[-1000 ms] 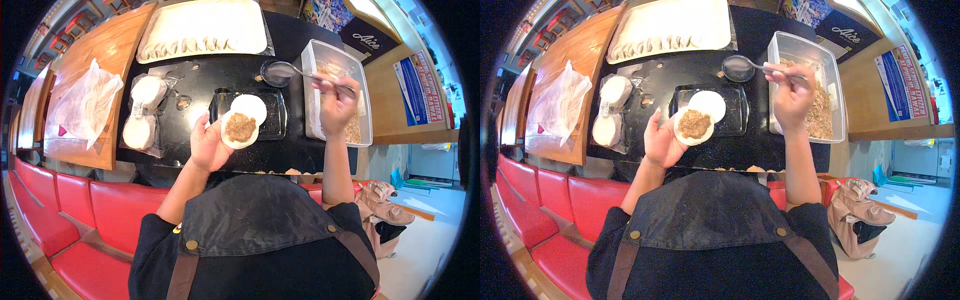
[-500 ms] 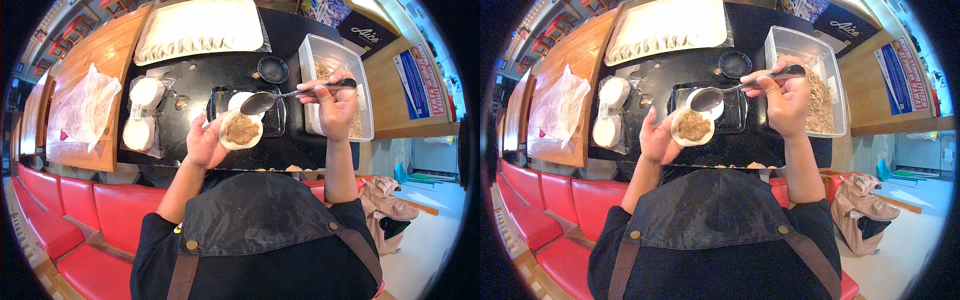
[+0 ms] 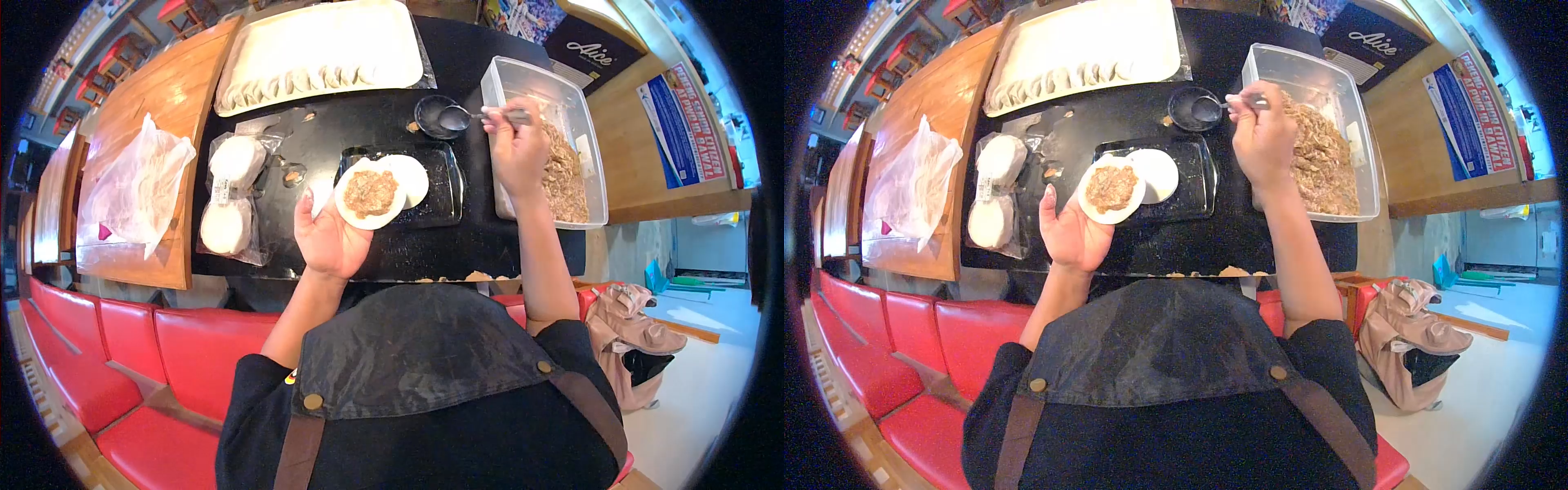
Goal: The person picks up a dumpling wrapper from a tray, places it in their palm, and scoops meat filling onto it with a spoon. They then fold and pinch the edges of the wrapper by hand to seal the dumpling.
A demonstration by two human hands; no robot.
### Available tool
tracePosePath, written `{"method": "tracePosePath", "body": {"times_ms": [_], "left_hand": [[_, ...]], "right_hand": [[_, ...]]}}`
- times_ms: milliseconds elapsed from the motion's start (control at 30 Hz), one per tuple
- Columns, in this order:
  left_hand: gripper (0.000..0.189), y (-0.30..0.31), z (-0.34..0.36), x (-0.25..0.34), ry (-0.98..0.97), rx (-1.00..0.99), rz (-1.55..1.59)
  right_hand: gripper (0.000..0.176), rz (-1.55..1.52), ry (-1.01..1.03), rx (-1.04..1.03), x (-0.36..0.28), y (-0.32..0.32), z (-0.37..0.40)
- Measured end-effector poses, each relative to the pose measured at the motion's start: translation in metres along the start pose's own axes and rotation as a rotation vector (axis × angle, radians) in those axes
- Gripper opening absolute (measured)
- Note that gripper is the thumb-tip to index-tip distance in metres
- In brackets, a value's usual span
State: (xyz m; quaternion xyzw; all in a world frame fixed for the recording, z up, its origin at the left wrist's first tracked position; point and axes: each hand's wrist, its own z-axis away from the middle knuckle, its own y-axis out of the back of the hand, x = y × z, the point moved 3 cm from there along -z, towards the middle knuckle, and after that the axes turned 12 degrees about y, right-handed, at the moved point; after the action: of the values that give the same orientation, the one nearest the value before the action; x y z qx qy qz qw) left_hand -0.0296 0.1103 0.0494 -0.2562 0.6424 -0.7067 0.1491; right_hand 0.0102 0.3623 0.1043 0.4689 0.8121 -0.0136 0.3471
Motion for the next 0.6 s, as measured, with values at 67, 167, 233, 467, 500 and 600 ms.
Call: {"method": "tracePosePath", "body": {"times_ms": [67, 167, 233, 467, 500, 600], "left_hand": [[0.076, 0.001, 0.000, 0.000, -0.011, 0.013, -0.014], [0.074, 0.006, 0.003, -0.002, -0.029, 0.004, 0.073], [0.072, 0.005, 0.001, -0.003, -0.016, -0.031, 0.089], [0.072, 0.005, -0.001, -0.005, -0.022, 0.014, -0.036], [0.073, 0.003, -0.001, -0.005, -0.016, 0.010, -0.076], [0.075, 0.001, 0.001, -0.006, -0.006, 0.021, -0.142]], "right_hand": [[0.015, 0.037, 0.018, -0.054, 0.002, -0.007, -0.001], [0.014, 0.021, 0.048, -0.043, -0.005, -0.004, -0.004], [0.014, -0.112, 0.032, 0.041, -0.020, 0.004, -0.007], [0.021, -0.480, -0.112, 0.048, -0.066, 0.028, -0.005], [0.021, -0.535, -0.116, 0.041, -0.068, 0.025, -0.004], [0.021, -0.591, -0.119, 0.021, -0.070, 0.019, -0.001]]}}
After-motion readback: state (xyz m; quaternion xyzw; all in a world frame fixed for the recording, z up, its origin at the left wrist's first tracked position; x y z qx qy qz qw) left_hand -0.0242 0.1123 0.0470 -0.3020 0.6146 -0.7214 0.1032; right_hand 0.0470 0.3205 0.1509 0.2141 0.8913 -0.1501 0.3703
